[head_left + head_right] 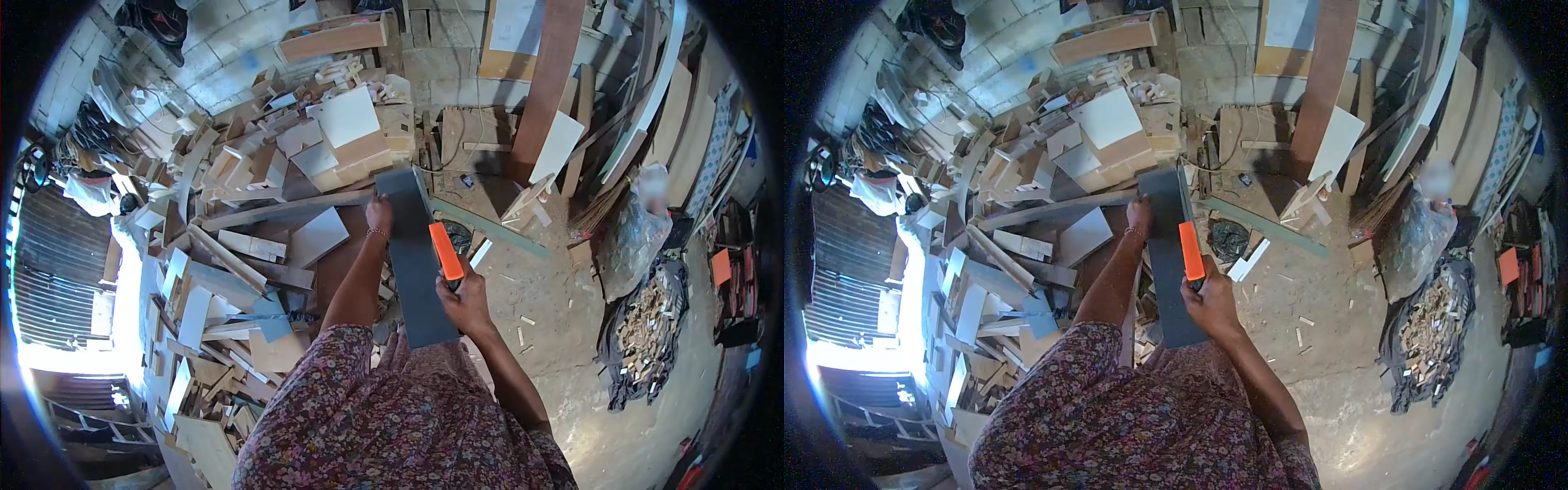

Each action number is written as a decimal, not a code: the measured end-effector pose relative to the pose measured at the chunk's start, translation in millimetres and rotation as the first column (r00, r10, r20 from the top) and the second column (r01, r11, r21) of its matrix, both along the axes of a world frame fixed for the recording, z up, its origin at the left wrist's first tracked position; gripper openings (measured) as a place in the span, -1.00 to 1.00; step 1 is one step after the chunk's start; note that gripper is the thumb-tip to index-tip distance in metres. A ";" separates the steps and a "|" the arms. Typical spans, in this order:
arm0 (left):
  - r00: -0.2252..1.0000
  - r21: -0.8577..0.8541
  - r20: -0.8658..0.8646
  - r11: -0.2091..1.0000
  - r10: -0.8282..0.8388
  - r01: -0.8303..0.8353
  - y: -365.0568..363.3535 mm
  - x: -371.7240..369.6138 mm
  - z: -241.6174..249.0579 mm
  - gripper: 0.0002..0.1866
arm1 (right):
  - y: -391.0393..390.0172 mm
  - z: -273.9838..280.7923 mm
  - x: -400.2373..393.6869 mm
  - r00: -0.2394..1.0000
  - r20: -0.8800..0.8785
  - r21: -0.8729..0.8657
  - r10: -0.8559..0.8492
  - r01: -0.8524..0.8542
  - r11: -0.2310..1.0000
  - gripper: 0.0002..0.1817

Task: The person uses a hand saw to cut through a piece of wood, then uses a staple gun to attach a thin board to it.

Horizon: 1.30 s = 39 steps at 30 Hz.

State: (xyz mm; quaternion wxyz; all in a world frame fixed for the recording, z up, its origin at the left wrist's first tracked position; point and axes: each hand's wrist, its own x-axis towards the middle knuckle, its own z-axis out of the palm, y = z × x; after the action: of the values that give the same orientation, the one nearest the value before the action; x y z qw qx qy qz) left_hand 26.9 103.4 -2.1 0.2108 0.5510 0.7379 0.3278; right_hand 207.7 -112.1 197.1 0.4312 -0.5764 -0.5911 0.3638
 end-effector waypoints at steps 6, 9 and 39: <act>0.985 0.050 -0.056 0.985 -0.164 0.167 -6.7 7.1 27.6 -0.64 | -1.8 19.4 -8.6 0.998 0.019 -0.034 -0.052 0.053 0.998 -0.79; 0.986 0.005 0.166 0.999 0.033 -0.035 -9.4 27.6 54.4 -0.64 | -4.7 28.6 -6.9 0.998 0.056 0.051 0.016 -0.019 0.999 -0.70; 0.950 0.042 0.266 0.982 0.165 -0.183 -63.8 -33.0 62.0 -0.61 | -48.9 45.9 -31.8 0.969 0.137 0.042 0.206 -0.213 0.976 -0.81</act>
State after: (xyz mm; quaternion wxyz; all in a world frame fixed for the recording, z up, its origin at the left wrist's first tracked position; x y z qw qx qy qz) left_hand -6.1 39.6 59.8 0.2583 0.4423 0.7382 0.4390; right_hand 175.9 -160.9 243.0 0.3665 -0.5212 -0.6859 0.3516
